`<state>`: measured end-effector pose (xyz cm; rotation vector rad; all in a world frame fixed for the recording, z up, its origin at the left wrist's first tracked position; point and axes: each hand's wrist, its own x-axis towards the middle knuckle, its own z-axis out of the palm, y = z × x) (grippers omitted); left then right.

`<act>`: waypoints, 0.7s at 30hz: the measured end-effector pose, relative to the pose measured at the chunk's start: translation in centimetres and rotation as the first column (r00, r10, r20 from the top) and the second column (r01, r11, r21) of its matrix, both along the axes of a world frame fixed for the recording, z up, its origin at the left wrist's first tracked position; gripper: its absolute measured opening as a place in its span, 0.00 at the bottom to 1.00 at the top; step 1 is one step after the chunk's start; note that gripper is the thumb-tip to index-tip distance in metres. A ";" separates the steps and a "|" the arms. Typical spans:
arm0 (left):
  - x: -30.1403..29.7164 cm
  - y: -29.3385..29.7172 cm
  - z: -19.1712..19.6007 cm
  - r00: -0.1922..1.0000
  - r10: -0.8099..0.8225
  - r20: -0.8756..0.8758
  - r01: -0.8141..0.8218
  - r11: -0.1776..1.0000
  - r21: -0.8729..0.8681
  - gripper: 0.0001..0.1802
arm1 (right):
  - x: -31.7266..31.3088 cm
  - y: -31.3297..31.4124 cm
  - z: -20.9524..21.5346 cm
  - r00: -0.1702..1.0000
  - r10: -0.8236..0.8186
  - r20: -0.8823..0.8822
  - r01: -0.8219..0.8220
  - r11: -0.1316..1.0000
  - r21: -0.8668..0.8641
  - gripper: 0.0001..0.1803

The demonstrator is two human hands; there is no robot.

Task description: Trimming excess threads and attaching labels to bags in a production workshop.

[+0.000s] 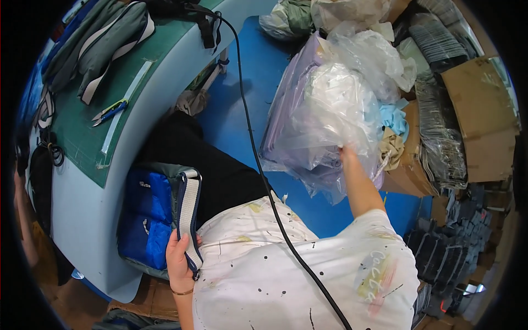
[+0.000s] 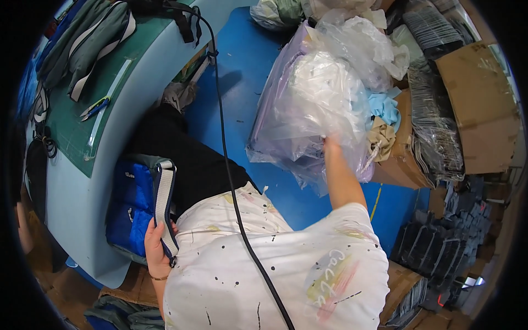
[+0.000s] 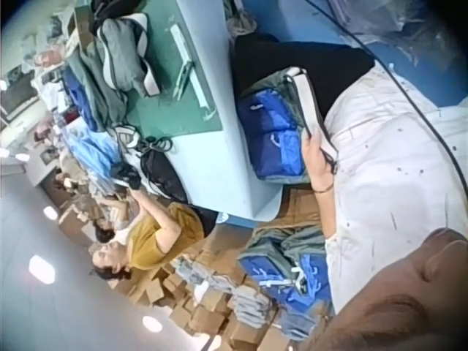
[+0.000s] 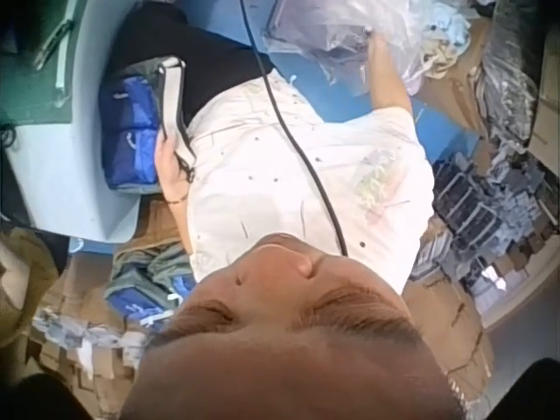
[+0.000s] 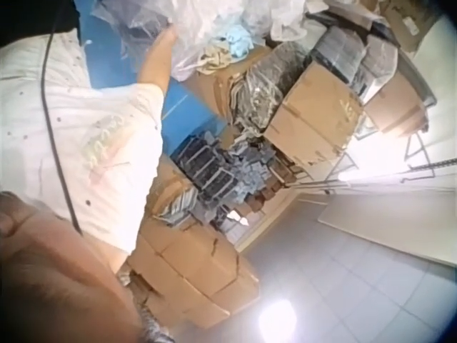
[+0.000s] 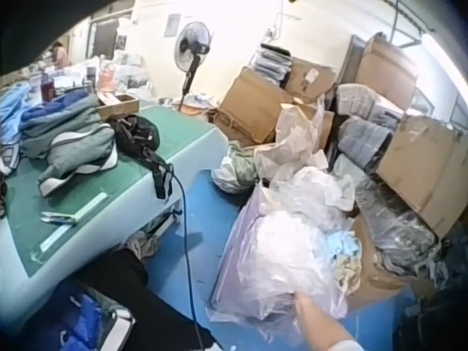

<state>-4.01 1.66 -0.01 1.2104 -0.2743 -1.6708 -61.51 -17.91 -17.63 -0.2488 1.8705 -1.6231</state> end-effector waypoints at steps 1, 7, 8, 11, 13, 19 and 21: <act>0.0 0.1 0.0 1.000 0.009 0.008 -0.009 1.000 0.003 0.13 | -0.3 -0.3 -1.2 1.000 0.009 0.008 -0.009 1.000 0.003 0.13; -0.4 -0.3 0.2 1.000 0.015 0.018 -0.016 0.998 0.058 0.11 | -6.2 -6.7 -5.0 0.858 0.336 -0.390 -0.370 0.929 -0.014 0.14; -0.4 -0.5 0.3 1.000 0.010 0.022 -0.011 0.998 0.058 0.11 | -5.7 -6.7 -6.3 0.810 0.380 -0.447 -0.427 0.904 -0.004 0.14; -0.5 -0.7 0.5 1.000 0.003 0.027 -0.005 0.999 0.053 0.11 | -6.4 -6.8 -7.8 0.628 0.483 -0.609 -0.576 0.816 0.053 0.14; -0.5 -0.8 0.7 1.000 0.001 0.030 -0.002 0.999 0.051 0.10 | -6.6 -7.0 -7.9 0.656 0.481 -0.581 -0.553 0.831 0.063 0.14; -0.3 -1.0 0.5 1.000 -0.023 0.017 0.021 0.996 0.087 0.10 | -7.0 -4.0 -5.4 0.802 0.415 -0.430 -0.403 0.907 0.124 0.13; -0.2 -1.0 0.4 0.999 -0.034 0.012 0.033 0.997 0.073 0.10 | -6.1 -4.1 -4.7 0.841 0.376 -0.390 -0.345 0.927 0.148 0.13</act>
